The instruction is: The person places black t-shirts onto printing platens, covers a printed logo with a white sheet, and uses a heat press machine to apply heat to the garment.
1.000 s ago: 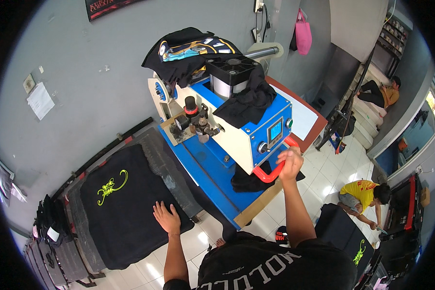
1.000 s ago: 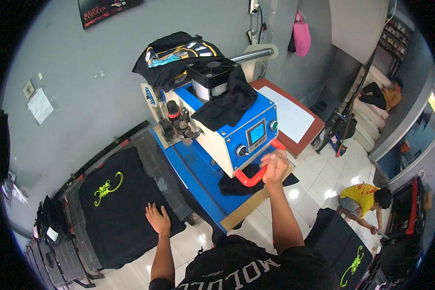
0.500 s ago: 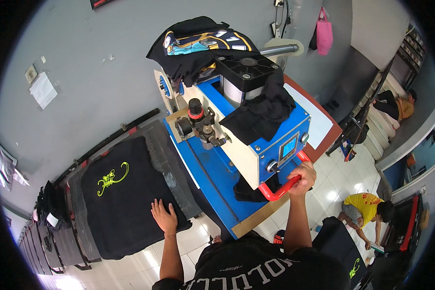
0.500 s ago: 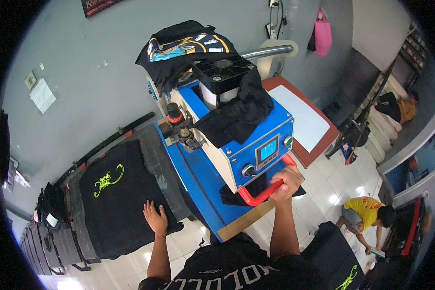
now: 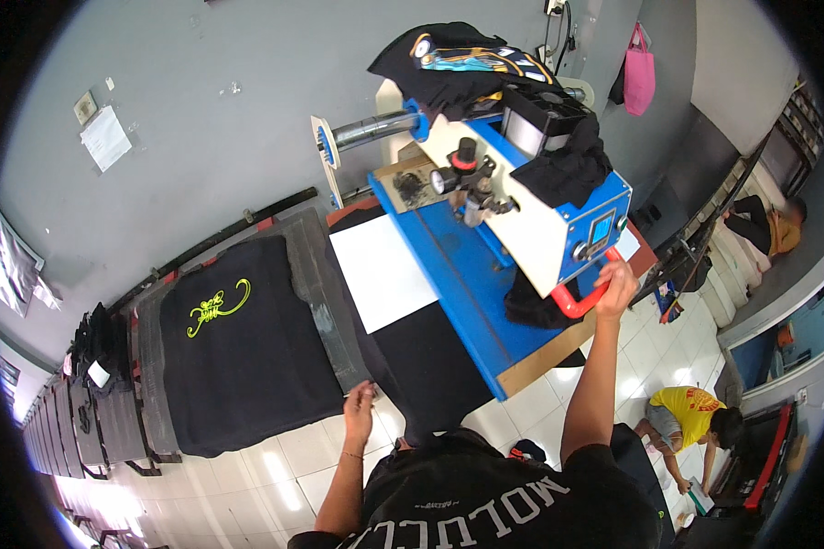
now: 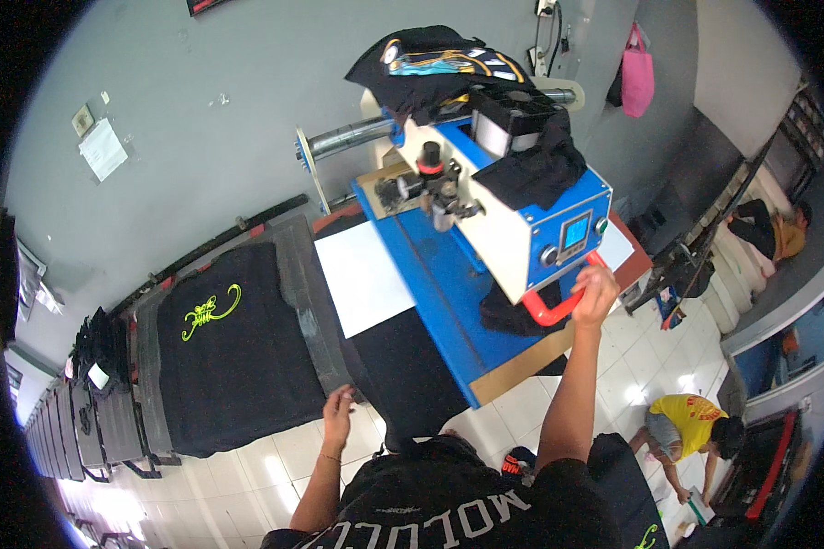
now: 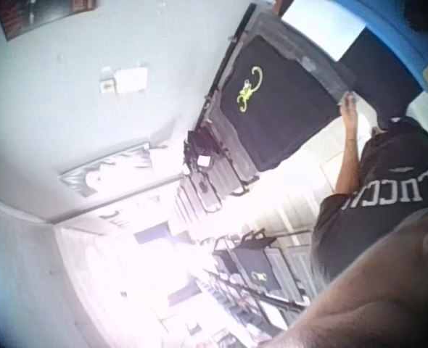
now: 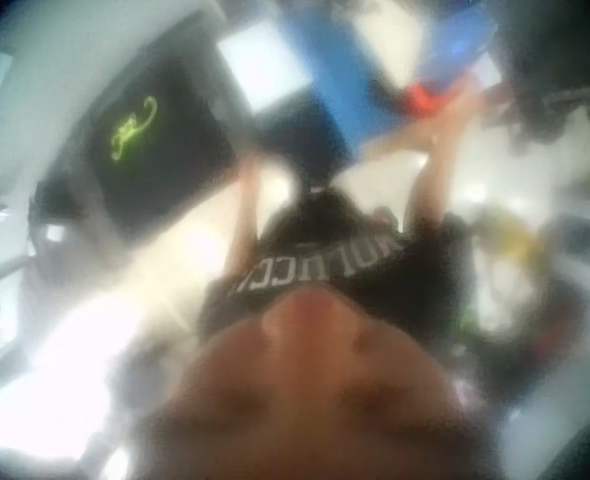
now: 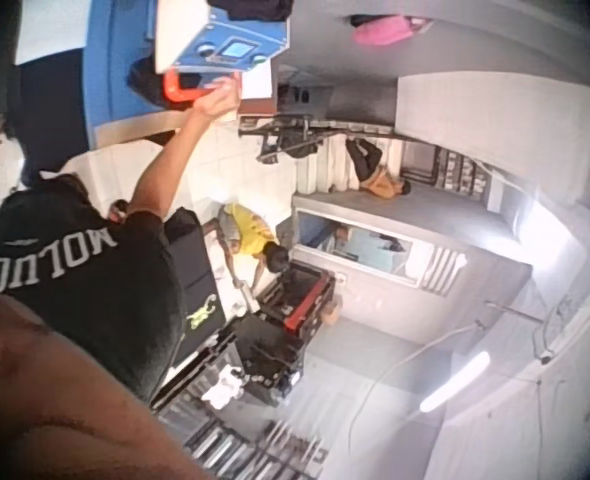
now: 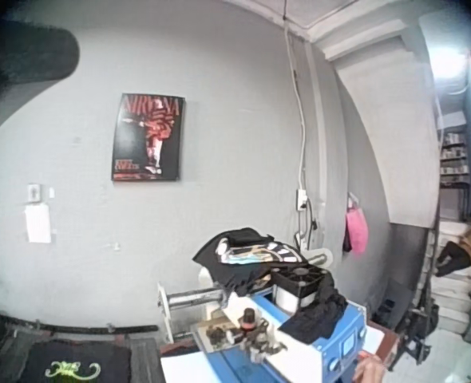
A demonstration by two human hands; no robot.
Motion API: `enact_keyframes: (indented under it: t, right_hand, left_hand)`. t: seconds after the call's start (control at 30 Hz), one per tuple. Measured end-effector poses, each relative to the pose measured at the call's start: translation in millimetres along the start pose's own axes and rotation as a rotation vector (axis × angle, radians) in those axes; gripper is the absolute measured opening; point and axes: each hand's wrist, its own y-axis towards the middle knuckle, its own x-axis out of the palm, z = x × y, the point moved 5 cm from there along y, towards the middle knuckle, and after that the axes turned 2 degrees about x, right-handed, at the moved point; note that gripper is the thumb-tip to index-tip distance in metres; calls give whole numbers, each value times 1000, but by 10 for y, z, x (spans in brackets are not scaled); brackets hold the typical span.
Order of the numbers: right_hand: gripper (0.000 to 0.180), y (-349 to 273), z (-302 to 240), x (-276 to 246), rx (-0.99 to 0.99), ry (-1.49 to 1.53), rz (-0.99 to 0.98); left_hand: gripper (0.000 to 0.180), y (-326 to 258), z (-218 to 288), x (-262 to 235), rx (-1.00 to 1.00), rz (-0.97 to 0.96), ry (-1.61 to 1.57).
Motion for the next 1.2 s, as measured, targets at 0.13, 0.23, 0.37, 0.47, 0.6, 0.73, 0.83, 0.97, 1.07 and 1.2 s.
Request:
enact_keyframes:
  t: [0.13,0.23,0.37,0.47,0.6,0.73,0.83,0.97,1.07,1.2]
  right_hand:
    - [44,367,324,-148,175,-142,-85]
    - [40,589,785,-277,257,-149,-111]
    - [38,725,1225,-371,176,-495,-399]
    - [39,764,1288,-347,-102,-685,-332]
    - [30,689,1291,-230,-61,-912,-295]
    - [43,916,1705,-365,75,-984,-319]
    - [47,984,1778,-433,132,-949,-358]
    - [46,669,1227,-338,-33,-813,-86]
    - [43,-447,694,29,274,-23,-467]
    - [52,-1928,1466,-86,1129,228,-857]
  left_hand:
    - [63,-380,-599,399,-432,-177,-354]
    - [61,-652,-510,640,-708,-381,-700]
    - [47,-847,-832,576,-686,-394,-842]
    - [40,-904,-843,509,-573,-431,-887]
    - [37,-1096,-558,350,-545,-289,-884]
    - [46,-1171,-196,241,-390,-223,-795]
    - [42,-1214,48,111,-307,-177,-680]
    - [32,-1287,374,20,-267,-128,-580]
    - [29,-1319,578,-44,-234,-114,-454]
    - [20,-1262,921,-145,-213,-145,-203]
